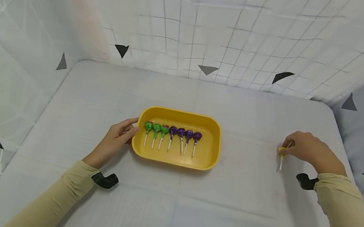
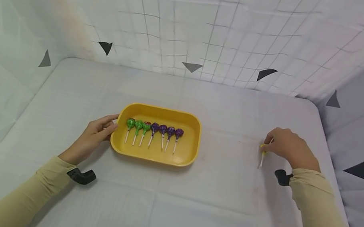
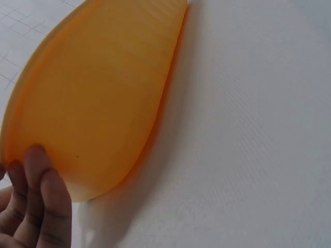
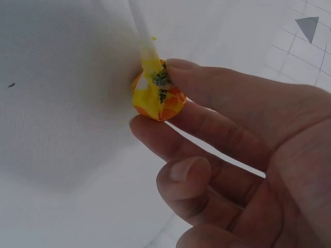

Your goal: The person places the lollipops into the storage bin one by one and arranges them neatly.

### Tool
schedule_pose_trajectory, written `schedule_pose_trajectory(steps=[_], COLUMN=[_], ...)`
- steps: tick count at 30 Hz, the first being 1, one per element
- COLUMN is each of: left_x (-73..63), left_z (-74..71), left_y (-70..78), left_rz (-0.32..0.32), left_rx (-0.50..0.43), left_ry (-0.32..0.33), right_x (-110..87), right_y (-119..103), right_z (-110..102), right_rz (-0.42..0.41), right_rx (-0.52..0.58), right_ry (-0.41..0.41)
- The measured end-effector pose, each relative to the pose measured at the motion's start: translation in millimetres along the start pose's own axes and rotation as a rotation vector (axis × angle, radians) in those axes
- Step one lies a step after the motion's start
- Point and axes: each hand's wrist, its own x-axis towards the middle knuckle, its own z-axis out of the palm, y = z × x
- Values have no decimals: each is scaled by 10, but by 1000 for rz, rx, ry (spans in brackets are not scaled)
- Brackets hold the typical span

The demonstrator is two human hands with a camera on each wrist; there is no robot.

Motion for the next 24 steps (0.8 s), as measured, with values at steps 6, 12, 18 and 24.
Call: schedule_pose_trajectory(steps=[6,12,18,24], left_x=[1,-6,-6,9], left_z=[-2,4,7,6], left_y=[1,0,-2,-6], left_rz=[1,-2,-2,10], left_rx=[0,1,-3,-9], left_ry=[-1,1,5,-4], right_x=[0,10,5,-22], right_y=[6,-30,-168,-340], right_z=[-3,-30,-94,-136], right_rz=[-4,-41,-69,-122], right_rx=[-9,-10,-6,-7], right_ry=[17,44,62,98])
